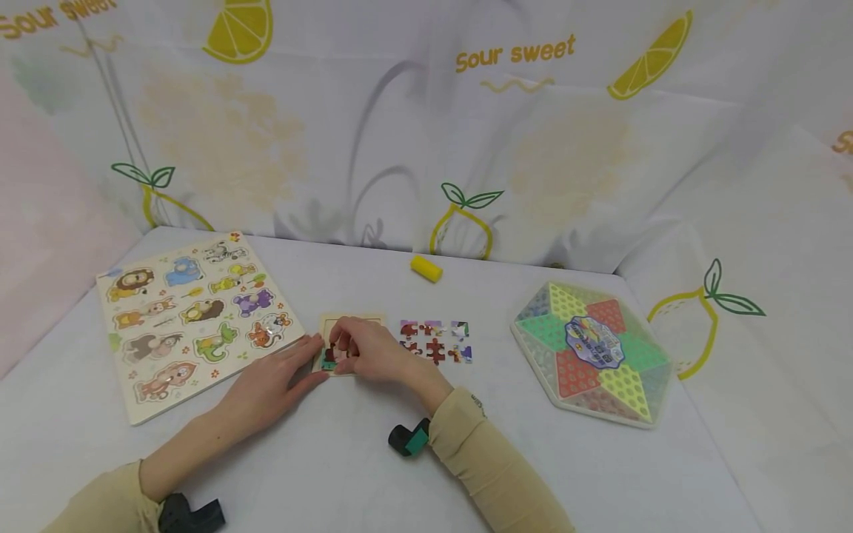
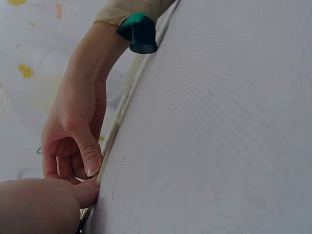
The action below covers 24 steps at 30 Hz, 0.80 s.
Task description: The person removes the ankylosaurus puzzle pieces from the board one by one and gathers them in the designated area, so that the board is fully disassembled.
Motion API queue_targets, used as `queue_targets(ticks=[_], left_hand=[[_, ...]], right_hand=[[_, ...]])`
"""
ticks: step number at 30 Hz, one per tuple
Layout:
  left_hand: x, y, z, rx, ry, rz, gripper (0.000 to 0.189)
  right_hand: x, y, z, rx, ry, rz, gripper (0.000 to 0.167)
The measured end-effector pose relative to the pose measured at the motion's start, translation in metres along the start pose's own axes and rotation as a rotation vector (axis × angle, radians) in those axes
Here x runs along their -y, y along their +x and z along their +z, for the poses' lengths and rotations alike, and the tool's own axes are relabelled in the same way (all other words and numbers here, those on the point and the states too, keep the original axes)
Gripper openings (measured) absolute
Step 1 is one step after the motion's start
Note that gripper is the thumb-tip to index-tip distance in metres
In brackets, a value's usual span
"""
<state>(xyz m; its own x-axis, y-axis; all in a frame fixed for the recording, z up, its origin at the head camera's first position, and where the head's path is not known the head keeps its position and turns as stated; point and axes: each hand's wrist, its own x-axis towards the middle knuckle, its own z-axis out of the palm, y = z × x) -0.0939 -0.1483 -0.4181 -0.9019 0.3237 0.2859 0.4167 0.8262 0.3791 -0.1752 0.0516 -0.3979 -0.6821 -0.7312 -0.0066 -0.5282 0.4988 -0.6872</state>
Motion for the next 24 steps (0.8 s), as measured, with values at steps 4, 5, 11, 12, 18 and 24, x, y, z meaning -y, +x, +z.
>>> queue_targets(ticks=[4, 5, 11, 12, 18, 24], left_hand=[[0.0006, -0.0004, 0.0005, 0.0, 0.001, 0.003, 0.054], [0.0006, -0.0005, 0.0005, 0.001, 0.0, 0.002, 0.054], [0.0004, -0.0008, 0.0005, 0.009, 0.004, -0.004, 0.055], [0.0003, -0.0009, 0.0004, 0.01, 0.004, -0.005, 0.055], [0.0001, -0.0013, 0.0001, 0.007, 0.005, 0.0, 0.054], [0.0002, -0.0012, 0.0, -0.009, 0.012, 0.015, 0.053]], right_hand=[[-0.0018, -0.0002, -0.001, 0.006, 0.029, -0.013, 0.032], [-0.002, -0.0004, -0.0014, 0.005, 0.038, -0.018, 0.031], [-0.0042, -0.0007, -0.0026, -0.016, 0.089, -0.037, 0.024], [-0.0053, -0.0006, -0.0026, -0.022, 0.1, -0.035, 0.022], [-0.0082, -0.0009, -0.0061, -0.06, 0.158, -0.011, 0.015], [-0.0079, -0.0016, -0.0094, -0.058, 0.174, 0.017, 0.013]])
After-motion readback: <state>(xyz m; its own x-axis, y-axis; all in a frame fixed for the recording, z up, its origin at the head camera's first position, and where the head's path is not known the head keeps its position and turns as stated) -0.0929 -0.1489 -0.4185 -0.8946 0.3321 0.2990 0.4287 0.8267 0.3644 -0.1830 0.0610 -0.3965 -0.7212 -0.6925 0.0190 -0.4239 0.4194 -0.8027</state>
